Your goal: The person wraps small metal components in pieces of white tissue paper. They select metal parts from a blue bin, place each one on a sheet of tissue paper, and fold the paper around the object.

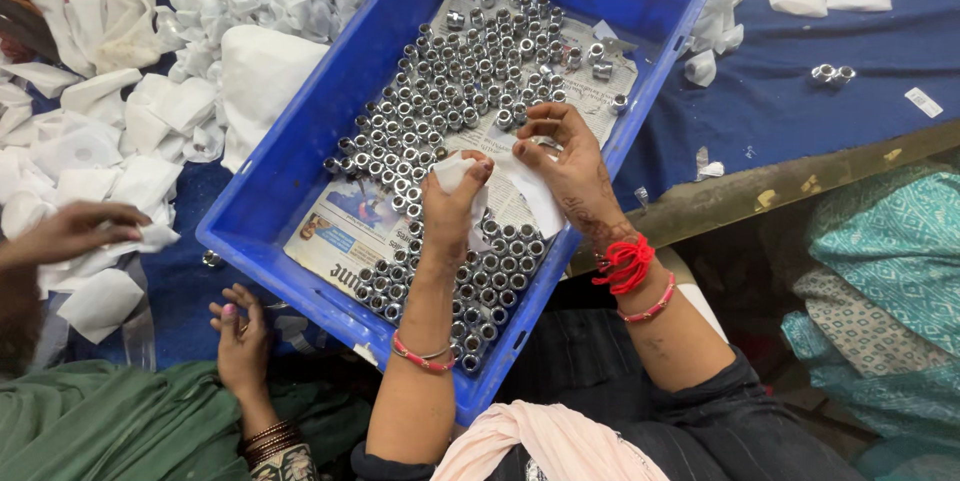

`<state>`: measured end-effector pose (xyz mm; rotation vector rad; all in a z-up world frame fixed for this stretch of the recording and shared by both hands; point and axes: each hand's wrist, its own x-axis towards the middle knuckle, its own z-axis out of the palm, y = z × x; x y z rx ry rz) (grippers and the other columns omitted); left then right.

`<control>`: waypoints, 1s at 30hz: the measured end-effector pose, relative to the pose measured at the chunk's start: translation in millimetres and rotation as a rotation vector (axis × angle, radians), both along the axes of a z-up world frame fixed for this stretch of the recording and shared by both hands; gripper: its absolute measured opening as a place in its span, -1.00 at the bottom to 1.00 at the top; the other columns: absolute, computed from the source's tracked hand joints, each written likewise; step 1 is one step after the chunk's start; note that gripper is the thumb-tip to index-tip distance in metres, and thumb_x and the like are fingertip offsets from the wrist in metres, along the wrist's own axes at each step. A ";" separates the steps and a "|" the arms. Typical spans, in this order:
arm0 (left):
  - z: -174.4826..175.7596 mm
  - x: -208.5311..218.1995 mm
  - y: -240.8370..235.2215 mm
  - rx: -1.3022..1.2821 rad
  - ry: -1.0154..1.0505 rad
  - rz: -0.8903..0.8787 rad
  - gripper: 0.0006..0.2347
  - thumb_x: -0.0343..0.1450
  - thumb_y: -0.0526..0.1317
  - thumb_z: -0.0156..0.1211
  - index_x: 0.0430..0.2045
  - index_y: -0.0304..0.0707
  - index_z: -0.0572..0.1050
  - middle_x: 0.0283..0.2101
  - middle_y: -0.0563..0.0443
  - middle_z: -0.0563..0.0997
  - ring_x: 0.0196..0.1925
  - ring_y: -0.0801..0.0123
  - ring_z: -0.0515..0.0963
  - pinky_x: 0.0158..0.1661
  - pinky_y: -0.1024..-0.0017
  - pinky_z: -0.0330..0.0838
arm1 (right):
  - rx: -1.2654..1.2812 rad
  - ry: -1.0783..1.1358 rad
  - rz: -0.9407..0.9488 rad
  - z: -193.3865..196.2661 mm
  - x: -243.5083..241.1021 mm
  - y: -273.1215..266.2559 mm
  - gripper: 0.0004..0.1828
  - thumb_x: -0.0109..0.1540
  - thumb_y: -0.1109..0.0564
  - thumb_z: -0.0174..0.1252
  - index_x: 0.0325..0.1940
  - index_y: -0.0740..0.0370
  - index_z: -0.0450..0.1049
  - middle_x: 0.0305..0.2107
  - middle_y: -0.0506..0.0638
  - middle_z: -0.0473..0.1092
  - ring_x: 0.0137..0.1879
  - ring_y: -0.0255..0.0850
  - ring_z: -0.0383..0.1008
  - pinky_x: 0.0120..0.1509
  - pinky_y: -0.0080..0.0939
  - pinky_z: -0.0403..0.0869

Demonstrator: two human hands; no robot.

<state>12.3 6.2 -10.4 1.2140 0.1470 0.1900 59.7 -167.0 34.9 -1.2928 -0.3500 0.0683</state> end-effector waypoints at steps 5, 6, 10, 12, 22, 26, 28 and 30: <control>21.6 -7.9 -11.8 0.225 -0.010 -0.143 -0.79 0.37 -0.20 0.40 -0.23 -0.30 0.58 -0.35 0.12 0.59 -0.38 0.62 0.50 -0.37 0.65 0.40 | -0.106 0.133 -0.138 0.2 -1.7 -3.1 -0.59 0.31 -0.01 0.23 0.14 0.23 0.36 -0.21 0.02 0.48 -0.11 -0.36 0.49 -0.12 -0.38 0.50; 23.2 -8.5 -14.8 0.366 -0.030 -0.134 -0.78 0.34 -0.22 0.43 -0.22 -0.29 0.58 -0.34 0.13 0.61 -0.34 0.64 0.54 -0.31 0.67 0.45 | -0.121 0.118 -0.118 -1.1 -1.4 -3.2 -0.58 0.33 -0.03 0.23 0.16 0.22 0.36 -0.20 0.01 0.47 -0.10 -0.37 0.48 -0.11 -0.39 0.49; 14.1 -5.8 -16.8 0.144 0.036 -0.092 -0.85 0.34 -0.29 0.40 -0.31 -0.32 0.59 -0.37 0.08 0.63 -0.42 0.59 0.53 -0.41 0.62 0.41 | -0.073 0.030 -0.009 -7.3 -3.0 -2.1 -0.53 0.35 0.00 0.28 0.25 0.22 0.35 -0.14 -0.01 0.41 -0.01 -0.36 0.42 0.06 -0.40 0.47; 7.3 -4.7 -12.7 0.031 0.028 -0.070 -0.87 0.37 -0.29 0.37 -0.31 -0.31 0.56 -0.38 0.09 0.60 -0.43 0.58 0.51 -0.43 0.61 0.37 | -0.080 -0.002 0.071 -4.5 -4.3 -5.8 -0.46 0.26 0.07 0.32 0.27 0.21 0.32 -0.11 -0.01 0.39 0.02 -0.34 0.45 0.10 -0.37 0.51; 11.5 2.4 0.5 -0.028 0.057 0.091 -0.89 0.39 -0.23 0.32 -0.35 -0.26 0.53 -0.45 0.13 0.55 -0.53 0.61 0.46 -0.57 0.65 0.32 | 0.006 0.221 0.062 -13.1 11.1 -18.1 -0.60 0.19 0.11 0.40 0.03 0.24 0.45 -0.16 0.11 0.57 -0.09 -0.18 0.61 -0.02 -0.23 0.61; 16.6 4.6 -10.2 0.259 0.086 -0.067 -0.84 0.32 -0.29 0.41 -0.34 -0.29 0.53 -0.41 0.12 0.58 -0.45 0.63 0.51 -0.47 0.66 0.41 | 0.565 0.311 -0.054 -18.9 12.9 6.1 -0.61 0.23 0.04 0.42 0.00 0.29 0.49 -0.23 -0.09 0.53 -0.11 -0.32 0.56 0.03 -0.25 0.60; 20.0 3.9 -20.4 0.263 0.012 -0.119 -0.77 0.28 -0.33 0.43 -0.27 -0.27 0.51 -0.32 0.12 0.62 -0.34 0.63 0.57 -0.35 0.65 0.49 | 0.565 0.372 -0.087 -19.5 12.5 20.1 -0.64 0.23 0.00 0.39 -0.06 0.27 0.48 -0.32 -0.07 0.52 -0.21 -0.28 0.56 -0.11 -0.23 0.59; 20.0 1.9 -25.2 0.117 -0.087 -0.150 -0.67 0.24 -0.36 0.39 -0.15 -0.20 0.49 -0.23 0.14 0.65 -0.25 0.62 0.61 -0.24 0.63 0.55 | 0.518 0.385 -0.126 -23.2 10.9 33.0 -0.63 0.24 -0.02 0.39 -0.07 0.28 0.49 -0.35 -0.03 0.52 -0.27 -0.25 0.54 -0.20 -0.22 0.55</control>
